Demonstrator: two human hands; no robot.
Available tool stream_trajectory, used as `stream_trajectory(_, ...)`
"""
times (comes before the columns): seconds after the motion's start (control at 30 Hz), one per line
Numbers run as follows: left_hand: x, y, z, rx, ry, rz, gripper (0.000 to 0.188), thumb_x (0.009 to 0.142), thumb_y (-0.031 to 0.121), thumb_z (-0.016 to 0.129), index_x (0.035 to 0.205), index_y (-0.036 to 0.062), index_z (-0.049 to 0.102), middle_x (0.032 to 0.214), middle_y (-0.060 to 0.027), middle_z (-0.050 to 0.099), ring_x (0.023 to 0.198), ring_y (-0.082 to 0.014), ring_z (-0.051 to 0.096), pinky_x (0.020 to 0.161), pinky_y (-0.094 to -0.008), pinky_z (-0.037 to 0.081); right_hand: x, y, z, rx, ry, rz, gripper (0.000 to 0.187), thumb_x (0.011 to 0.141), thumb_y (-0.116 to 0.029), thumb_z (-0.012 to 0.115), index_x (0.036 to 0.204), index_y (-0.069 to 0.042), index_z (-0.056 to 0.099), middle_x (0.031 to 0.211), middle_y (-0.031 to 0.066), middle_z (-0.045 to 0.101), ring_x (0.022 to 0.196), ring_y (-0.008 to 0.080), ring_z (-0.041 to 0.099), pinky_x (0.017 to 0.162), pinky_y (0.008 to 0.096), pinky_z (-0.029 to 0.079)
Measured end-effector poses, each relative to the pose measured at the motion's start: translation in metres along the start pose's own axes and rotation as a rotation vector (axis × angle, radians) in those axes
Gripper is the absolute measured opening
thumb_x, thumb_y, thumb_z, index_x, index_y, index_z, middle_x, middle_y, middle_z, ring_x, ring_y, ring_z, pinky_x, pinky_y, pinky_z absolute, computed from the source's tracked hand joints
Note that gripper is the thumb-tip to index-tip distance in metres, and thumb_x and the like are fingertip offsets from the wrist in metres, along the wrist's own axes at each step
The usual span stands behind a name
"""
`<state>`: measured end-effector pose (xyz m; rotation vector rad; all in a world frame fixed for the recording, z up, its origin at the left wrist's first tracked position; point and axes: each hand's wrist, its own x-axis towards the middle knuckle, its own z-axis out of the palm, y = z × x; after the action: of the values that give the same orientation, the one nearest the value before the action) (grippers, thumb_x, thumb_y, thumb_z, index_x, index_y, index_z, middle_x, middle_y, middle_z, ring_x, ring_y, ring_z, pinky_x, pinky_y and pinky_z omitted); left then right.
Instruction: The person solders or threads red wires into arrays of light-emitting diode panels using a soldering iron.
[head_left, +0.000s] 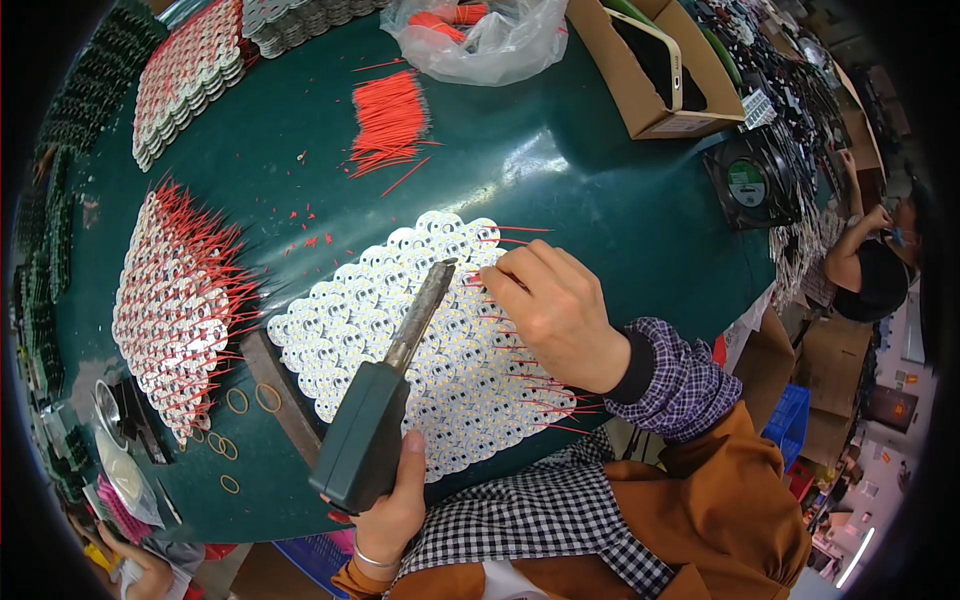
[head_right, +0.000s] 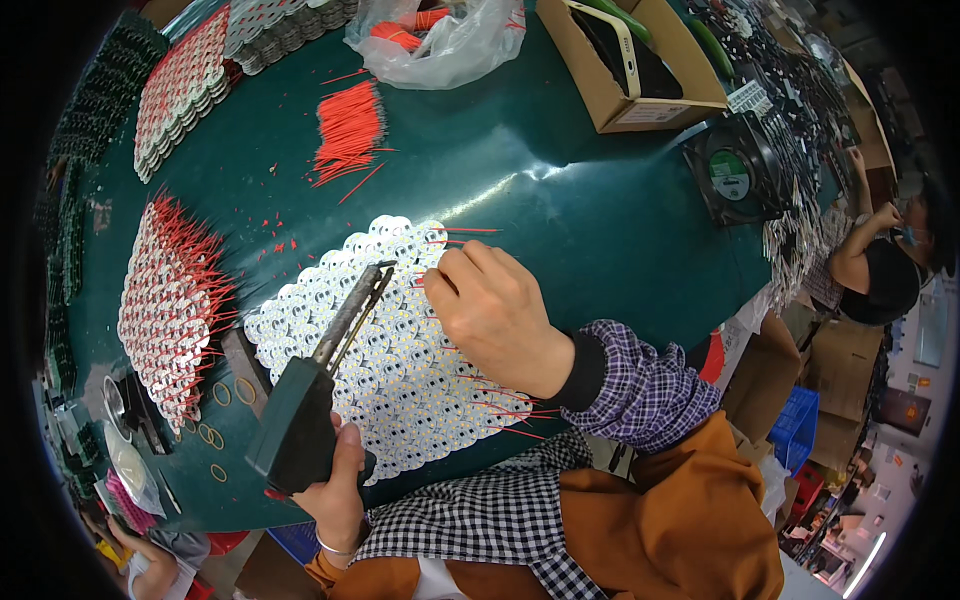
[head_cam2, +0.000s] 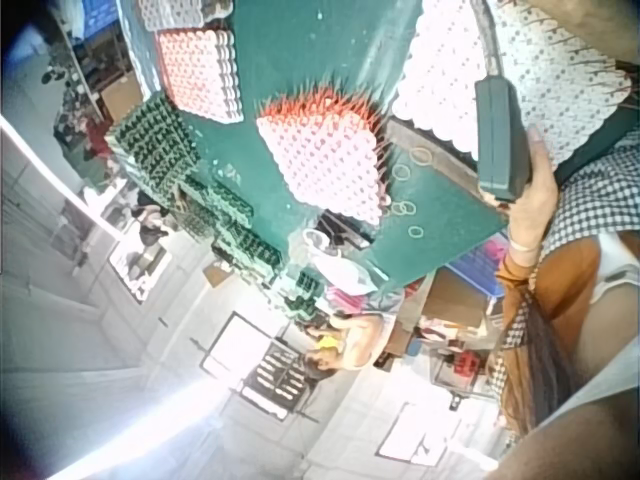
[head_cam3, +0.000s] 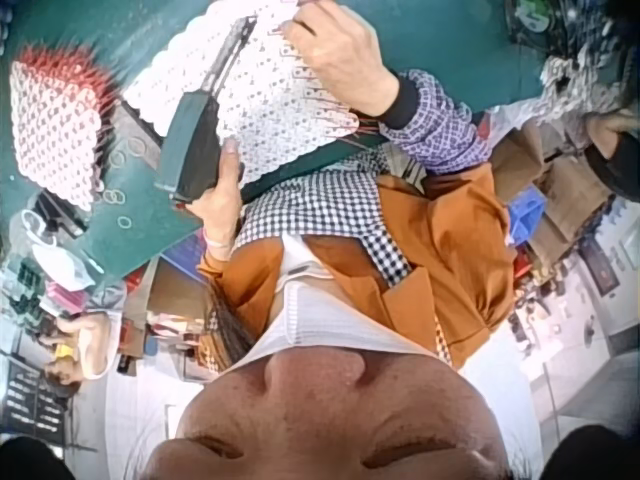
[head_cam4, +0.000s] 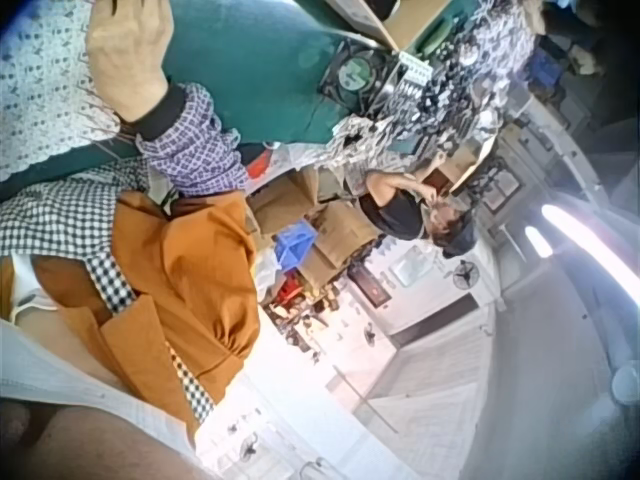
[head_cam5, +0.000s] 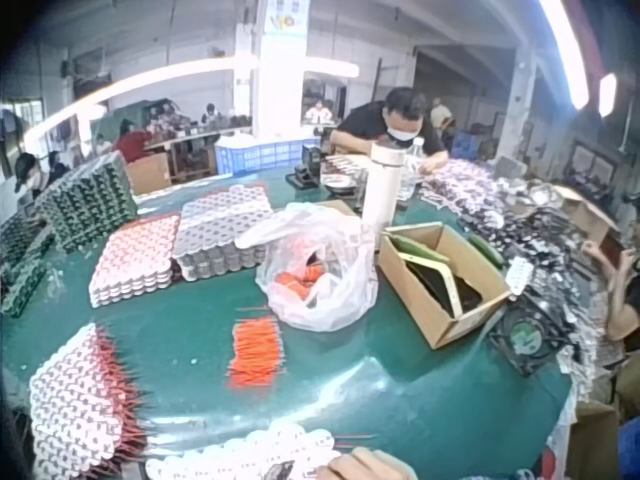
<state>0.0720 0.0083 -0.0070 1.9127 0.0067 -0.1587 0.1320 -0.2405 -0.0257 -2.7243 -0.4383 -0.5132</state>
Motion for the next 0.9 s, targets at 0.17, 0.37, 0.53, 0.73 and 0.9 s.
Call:
stream_trajectory(0.17, 0.003, 0.005, -0.003, -0.042, -0.001, 0.061, 0.04, 0.083, -0.01, 0.066, 0.121, -0.0044, 0.058, 0.1, -0.0103, 0.065, 0.063, -0.0086, 0.056, 0.051, -0.0223, 0.045, 0.007, -0.001, -0.012, -0.029, 0.037, -0.036, 0.015, 0.07, -0.006, 0.064, 0.085, -0.001, 0.064, 0.08, 0.0069, 0.054, 0.076, 0.0217, 0.055, 0.066, 0.032, 0.046)
stream_trajectory(0.37, 0.01, 0.025, 0.001, -0.078, 0.141, -0.139, 0.025, 0.081, 0.009, 0.079, 0.1, -0.0031, 0.07, 0.086, -0.008, 0.069, 0.072, -0.0154, 0.064, 0.066, -0.029, 0.051, 0.025, 0.002, -0.019, 0.05, -0.001, -0.059, 0.022, 0.07, -0.004, 0.066, 0.091, -0.001, 0.068, 0.082, 0.0061, 0.061, 0.074, 0.022, 0.06, 0.064, 0.0328, 0.047)
stream_trajectory(0.53, 0.015, 0.013, -0.003, 0.035, 0.031, -0.002, 0.042, 0.083, -0.005, 0.072, 0.123, -0.004, 0.06, 0.11, -0.0122, 0.068, 0.081, -0.0124, 0.064, 0.068, -0.0245, 0.052, 0.021, 0.011, 0.008, 0.123, 0.061, -0.047, 0.023, 0.066, 0.002, 0.068, 0.089, 0.0, 0.069, 0.081, 0.0075, 0.061, 0.072, 0.0228, 0.06, 0.062, 0.0343, 0.049)
stream_trajectory(0.73, 0.019, 0.014, -0.002, 0.037, 0.004, -0.064, 0.038, 0.083, -0.002, 0.073, 0.119, -0.0044, 0.062, 0.108, -0.0109, 0.069, 0.093, -0.0153, 0.066, 0.082, -0.0283, 0.053, 0.022, 0.01, 0.013, 0.126, 0.062, -0.042, 0.024, 0.066, 0.005, 0.067, 0.09, 0.001, 0.069, 0.08, 0.0078, 0.06, 0.071, 0.0232, 0.059, 0.061, 0.034, 0.051)
stream_trajectory(0.9, 0.025, 0.017, 0.003, 0.012, -0.012, -0.041, 0.032, 0.082, -0.002, 0.074, 0.112, -0.005, 0.066, 0.101, -0.009, 0.07, 0.088, -0.0138, 0.066, 0.079, -0.0278, 0.053, 0.02, 0.011, 0.014, 0.109, 0.056, -0.039, 0.024, 0.067, 0.005, 0.067, 0.09, 0.001, 0.069, 0.08, 0.0078, 0.06, 0.071, 0.0229, 0.059, 0.061, 0.0337, 0.051)
